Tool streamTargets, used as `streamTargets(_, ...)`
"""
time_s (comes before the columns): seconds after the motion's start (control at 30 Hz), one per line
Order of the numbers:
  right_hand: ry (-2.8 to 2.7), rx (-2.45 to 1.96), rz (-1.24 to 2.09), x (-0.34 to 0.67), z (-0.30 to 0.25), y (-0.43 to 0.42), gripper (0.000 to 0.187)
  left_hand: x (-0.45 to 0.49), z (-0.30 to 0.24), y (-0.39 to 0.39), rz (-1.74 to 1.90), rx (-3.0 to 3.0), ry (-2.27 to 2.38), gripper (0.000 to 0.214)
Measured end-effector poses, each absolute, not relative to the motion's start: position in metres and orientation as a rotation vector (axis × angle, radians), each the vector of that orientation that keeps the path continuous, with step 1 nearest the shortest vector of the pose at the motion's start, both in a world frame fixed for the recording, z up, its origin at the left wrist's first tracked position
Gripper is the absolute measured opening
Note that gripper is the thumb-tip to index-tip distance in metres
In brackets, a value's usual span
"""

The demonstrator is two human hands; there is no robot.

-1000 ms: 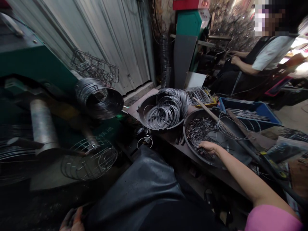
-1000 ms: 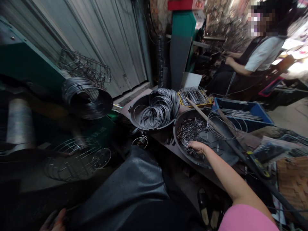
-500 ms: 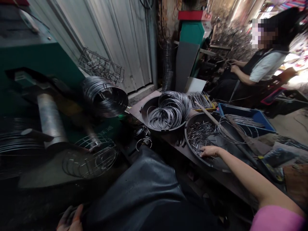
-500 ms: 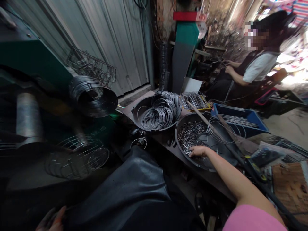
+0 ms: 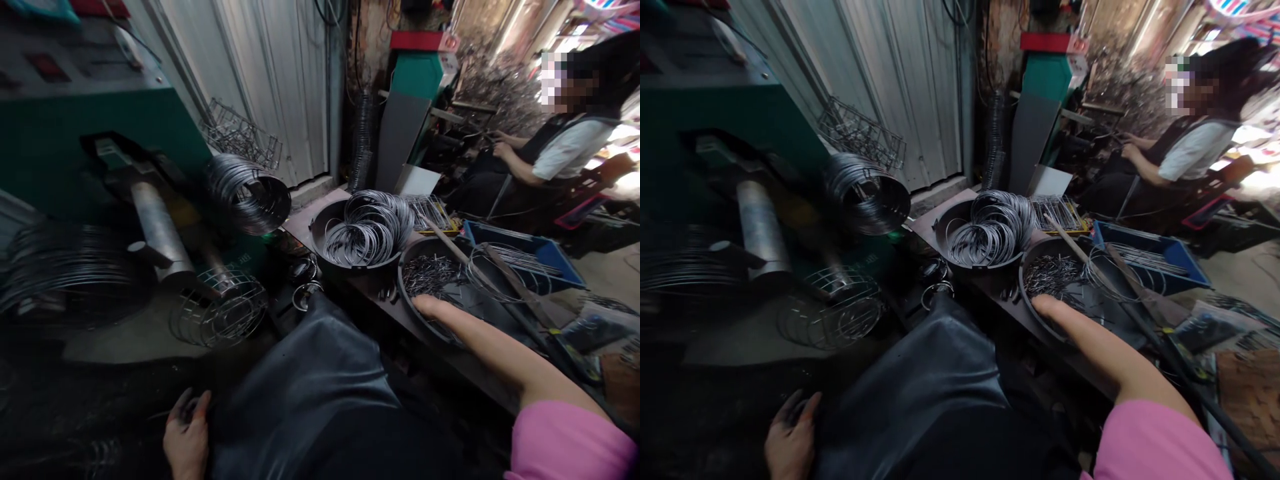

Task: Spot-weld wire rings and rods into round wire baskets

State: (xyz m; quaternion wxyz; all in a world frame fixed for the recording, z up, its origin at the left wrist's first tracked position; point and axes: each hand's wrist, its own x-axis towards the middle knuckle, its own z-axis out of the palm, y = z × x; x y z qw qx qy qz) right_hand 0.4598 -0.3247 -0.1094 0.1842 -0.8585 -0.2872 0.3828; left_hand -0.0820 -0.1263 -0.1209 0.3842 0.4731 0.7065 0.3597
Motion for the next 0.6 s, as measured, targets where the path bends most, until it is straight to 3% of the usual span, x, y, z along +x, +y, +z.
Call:
streamTargets(0.3,-0.737,-2.458,1.004,0.475,-0.073,-0.351,0.017,-0.092,-0.123,-0.125,0.899,1.207,1.774,0.074)
streamTargets(0.6,-0.912,-2.464,1.033,0.459,-0.091,-0.337,0.01,-0.097,-0.135,-0.125,1.012,1.138,1.716,0.085)
